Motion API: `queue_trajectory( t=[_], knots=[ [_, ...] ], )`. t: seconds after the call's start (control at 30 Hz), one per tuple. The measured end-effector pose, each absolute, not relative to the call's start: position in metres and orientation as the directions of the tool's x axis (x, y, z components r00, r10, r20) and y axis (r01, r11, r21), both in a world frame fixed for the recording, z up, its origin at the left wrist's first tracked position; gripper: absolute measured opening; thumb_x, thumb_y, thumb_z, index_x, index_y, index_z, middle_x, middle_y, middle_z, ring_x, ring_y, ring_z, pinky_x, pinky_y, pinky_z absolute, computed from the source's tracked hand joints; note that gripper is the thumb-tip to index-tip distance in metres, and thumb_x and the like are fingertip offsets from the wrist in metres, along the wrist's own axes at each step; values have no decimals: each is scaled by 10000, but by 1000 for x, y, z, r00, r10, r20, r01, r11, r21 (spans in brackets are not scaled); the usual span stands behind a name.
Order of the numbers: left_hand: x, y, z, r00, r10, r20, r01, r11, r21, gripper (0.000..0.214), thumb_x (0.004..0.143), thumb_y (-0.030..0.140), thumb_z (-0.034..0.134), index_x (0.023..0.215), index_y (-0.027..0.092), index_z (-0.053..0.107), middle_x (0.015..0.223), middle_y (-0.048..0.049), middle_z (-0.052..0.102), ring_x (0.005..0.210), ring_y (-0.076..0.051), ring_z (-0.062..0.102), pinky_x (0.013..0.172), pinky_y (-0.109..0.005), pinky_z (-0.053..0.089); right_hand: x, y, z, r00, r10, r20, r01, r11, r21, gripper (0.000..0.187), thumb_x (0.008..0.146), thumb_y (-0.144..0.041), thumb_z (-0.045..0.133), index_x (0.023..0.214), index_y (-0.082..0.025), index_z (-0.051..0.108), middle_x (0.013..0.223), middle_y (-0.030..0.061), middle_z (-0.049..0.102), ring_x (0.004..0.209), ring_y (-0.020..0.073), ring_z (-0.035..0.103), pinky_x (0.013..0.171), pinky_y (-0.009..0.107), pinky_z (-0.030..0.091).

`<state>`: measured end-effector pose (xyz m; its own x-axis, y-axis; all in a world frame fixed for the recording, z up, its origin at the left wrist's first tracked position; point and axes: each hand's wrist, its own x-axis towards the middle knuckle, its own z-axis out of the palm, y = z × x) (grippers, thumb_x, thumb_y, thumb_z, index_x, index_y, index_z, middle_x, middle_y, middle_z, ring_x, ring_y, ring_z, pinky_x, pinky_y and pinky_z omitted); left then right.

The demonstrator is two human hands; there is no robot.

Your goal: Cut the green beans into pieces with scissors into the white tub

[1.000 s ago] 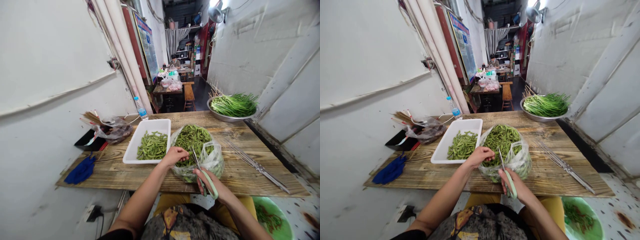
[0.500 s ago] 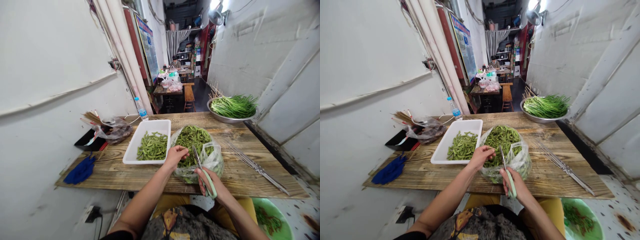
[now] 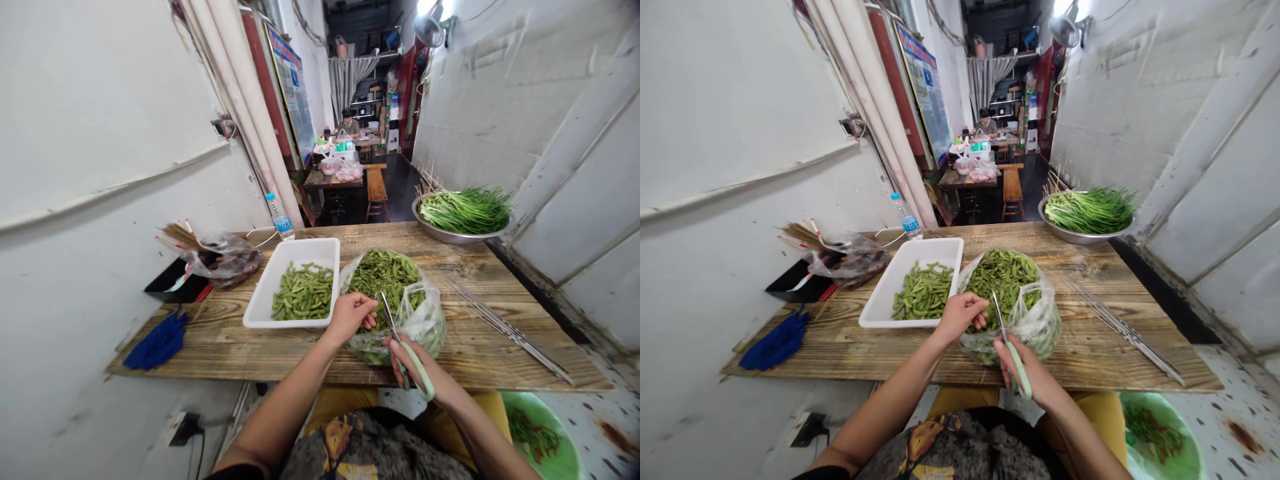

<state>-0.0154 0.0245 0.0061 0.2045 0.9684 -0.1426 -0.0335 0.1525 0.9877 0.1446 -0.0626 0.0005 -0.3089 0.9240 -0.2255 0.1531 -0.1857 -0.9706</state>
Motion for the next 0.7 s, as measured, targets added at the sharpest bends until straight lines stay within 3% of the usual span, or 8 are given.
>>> queue_trajectory(
  t=[0.2, 0.3, 0.4, 0.5, 0.6, 0.7],
  knots=[
    [-11, 20, 4, 235, 960, -155, -34, 168, 985, 285, 662, 386, 691, 657, 135, 555, 489, 2, 602, 396, -105, 544, 420, -217, 443, 141, -59, -8, -254, 916, -310, 143, -282, -949, 474, 750, -679, 491, 687, -213, 433, 419, -87, 410, 297, 77, 385, 306, 201, 311],
    [-29, 27, 7, 144, 984, -108, 63, 100, 993, 234, 706, 361, 652, 701, 137, 582, 515, 2, 602, 436, -114, 557, 476, -235, 460, 141, -57, -18, -196, 921, -338, 91, -326, -941, 480, 727, -685, 518, 708, -210, 452, 434, -91, 421, 269, 71, 367, 268, 194, 287],
    [-64, 39, 17, -138, 974, 178, 394, -111, 912, 133, 743, 283, 621, 768, 152, 629, 671, -28, 645, 623, -152, 609, 649, -296, 490, 144, -56, -20, -199, 928, -316, -16, -326, -945, 481, 734, -675, 531, 806, -201, 484, 507, -73, 476, 342, 82, 435, 333, 209, 371],
    [-86, 44, 26, -257, 845, 468, 795, -91, 599, 136, 750, 222, 626, 869, 179, 675, 1046, -108, 638, 1020, -260, 554, 905, -435, 397, 147, -59, -14, -303, 895, -328, -149, -385, -911, 506, 761, -671, 508, 944, -199, 495, 603, -39, 536, 486, 120, 535, 478, 251, 457],
    [-73, 39, 21, -54, 888, 456, 929, -123, 348, 141, 793, 232, 594, 887, 216, 698, 1138, -107, 606, 1138, -300, 451, 968, -511, 271, 148, -62, -4, -376, 862, -339, -238, -443, -864, 493, 788, -654, 488, 997, -208, 508, 663, -21, 549, 558, 136, 560, 572, 285, 478],
    [-40, 33, -1, 318, 935, 160, 912, -347, 219, 191, 840, 210, 510, 773, 207, 689, 905, -78, 659, 1002, -258, 493, 947, -499, 250, 148, -63, 2, -368, 862, -349, -226, -447, -866, 473, 797, -644, 482, 992, -215, 528, 649, -19, 544, 546, 138, 548, 565, 284, 460]
  ],
)
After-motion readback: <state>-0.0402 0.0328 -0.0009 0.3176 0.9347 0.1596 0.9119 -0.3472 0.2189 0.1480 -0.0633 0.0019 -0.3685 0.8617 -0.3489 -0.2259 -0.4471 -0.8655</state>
